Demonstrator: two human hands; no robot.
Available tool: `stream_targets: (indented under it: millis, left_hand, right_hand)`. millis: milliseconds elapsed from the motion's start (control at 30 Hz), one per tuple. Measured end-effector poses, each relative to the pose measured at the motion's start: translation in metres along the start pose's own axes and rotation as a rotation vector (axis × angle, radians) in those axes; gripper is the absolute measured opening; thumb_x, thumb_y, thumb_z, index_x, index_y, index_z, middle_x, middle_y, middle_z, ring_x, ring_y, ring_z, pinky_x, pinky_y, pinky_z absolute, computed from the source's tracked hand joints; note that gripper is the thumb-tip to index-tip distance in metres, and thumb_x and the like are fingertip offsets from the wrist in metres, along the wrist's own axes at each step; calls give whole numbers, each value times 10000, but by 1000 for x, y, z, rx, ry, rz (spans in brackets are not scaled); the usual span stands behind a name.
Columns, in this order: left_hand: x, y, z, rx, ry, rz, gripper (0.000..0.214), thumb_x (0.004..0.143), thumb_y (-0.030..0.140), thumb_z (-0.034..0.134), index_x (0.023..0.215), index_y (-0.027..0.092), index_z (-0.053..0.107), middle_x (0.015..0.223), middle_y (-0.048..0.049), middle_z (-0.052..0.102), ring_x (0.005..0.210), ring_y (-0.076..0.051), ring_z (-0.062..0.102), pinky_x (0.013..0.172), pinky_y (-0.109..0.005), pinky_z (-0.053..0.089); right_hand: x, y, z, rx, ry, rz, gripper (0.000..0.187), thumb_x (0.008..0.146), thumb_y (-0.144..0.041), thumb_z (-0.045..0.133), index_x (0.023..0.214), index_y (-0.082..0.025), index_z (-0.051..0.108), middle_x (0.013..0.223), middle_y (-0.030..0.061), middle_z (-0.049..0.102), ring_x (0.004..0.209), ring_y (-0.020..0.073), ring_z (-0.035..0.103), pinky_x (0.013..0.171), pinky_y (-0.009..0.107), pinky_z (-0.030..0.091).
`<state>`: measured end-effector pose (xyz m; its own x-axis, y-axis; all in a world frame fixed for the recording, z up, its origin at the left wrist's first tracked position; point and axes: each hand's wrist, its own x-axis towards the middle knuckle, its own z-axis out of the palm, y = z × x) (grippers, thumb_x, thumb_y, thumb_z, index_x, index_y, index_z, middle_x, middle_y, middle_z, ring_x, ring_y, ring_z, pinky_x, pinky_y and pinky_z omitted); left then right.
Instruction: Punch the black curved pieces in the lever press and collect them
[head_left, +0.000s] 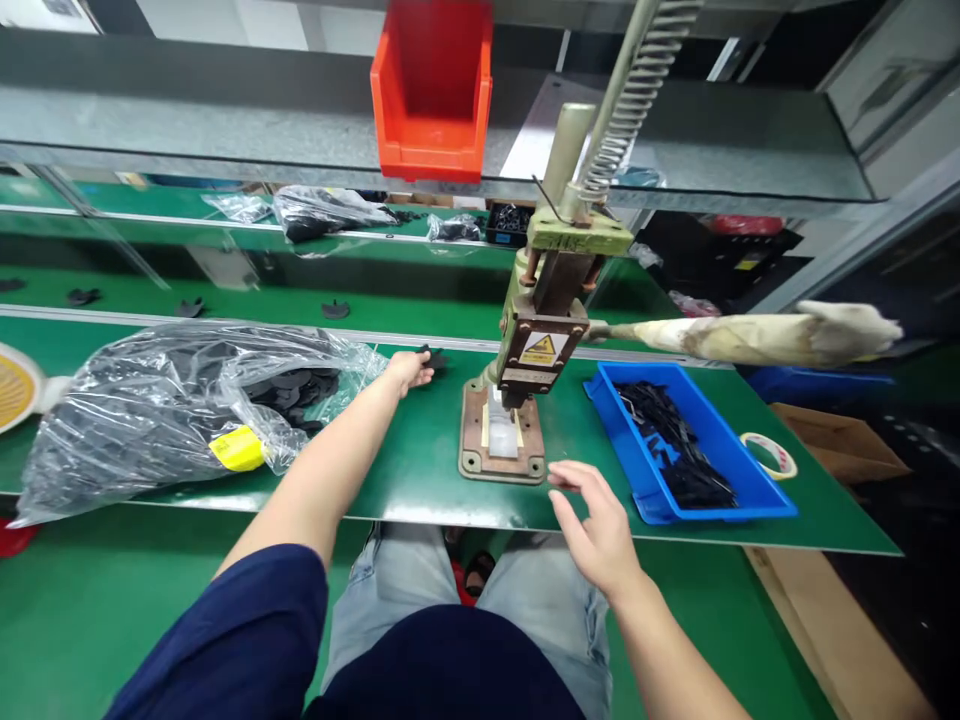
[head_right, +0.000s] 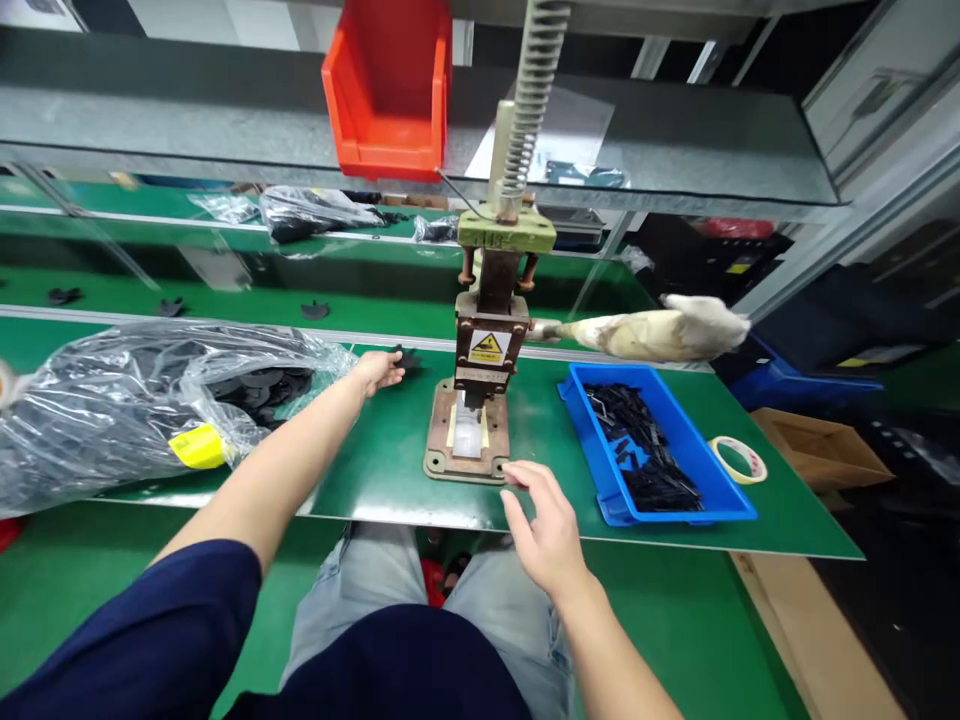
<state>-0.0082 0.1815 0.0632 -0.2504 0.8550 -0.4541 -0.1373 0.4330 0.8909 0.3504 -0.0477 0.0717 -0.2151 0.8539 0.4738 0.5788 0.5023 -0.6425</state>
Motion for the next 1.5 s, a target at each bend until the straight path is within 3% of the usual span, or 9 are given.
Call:
stream_targets:
  millis: [200,333,433,600,733,933,1200,1367,1500]
  left_hand:
    - [26,11,4,-14,-21,78,189,1035,313,667,1069,135,614,1063,-127,770,750,-116,729,722,-232,619]
    - [-5,-28,1,54,-90,113,311,953,424,784,922,134,677,1005,-106,778,723,-108,690,655,-195,561]
    - [-38,-57,0,119,-182,163,533,898,635,770,759,132,661,955,-115,771,741,-125,683,640,-207,540]
    - [-86,-97,-5,262,-240,322,540,927,688,663,796,165,700,968,-105,771,803,-168,703,760,-273,567]
    - [-105,-123,-13,482,-196,558,370,944,579,658,867,224,730,1011,-63,768,941,-212,697,922,-314,541]
    - [-110,-131,-13,519,-192,582,369,953,586,627,806,252,687,1017,-47,768,965,-234,697,940,-333,533]
    - [-105,-131,-15,441,-151,495,463,916,673,653,899,214,713,994,-63,771,899,-227,700,890,-349,570]
    - [-150,-115,9,327,-71,740,368,939,532,735,1097,201,705,1060,-66,732,933,-195,702,878,-340,581]
    - [-211,-97,38,341,-372,1072,264,966,334,758,1204,231,706,1085,-62,713,911,-171,699,825,-321,584]
  right_hand:
    - [2,43,-62,-146,134,117,288,959,-412,645,1218,-315,728,1226,96,746,1036,256,755,902,475,670]
    - [25,108,-127,-433,133,358,349,949,-551,583,1161,-317,732,1111,121,785,887,273,764,793,480,638]
    - [51,148,-152,-497,-43,429,347,786,-546,800,999,-275,756,980,161,786,783,298,741,694,470,588]
    - [75,163,-131,-545,-403,538,336,924,-512,741,1055,-204,712,991,53,743,855,148,700,803,329,613]
    - [72,154,-115,-585,-484,624,406,987,-487,669,1253,-181,660,1247,77,700,1104,184,693,963,406,633]
    - [60,144,-133,-627,-322,676,423,996,-496,650,1292,-194,652,1337,94,677,1185,203,674,1037,452,614]
    - [42,118,-150,-514,-4,475,228,945,-341,698,1132,-218,745,1042,82,795,975,210,725,967,407,584]
    - [28,57,-105,-242,119,146,213,959,-394,690,1114,-280,780,1121,55,789,999,209,736,935,420,624]
    - [11,9,-43,-7,128,-47,286,956,-324,712,1240,-329,737,1115,25,810,1050,199,768,985,421,651]
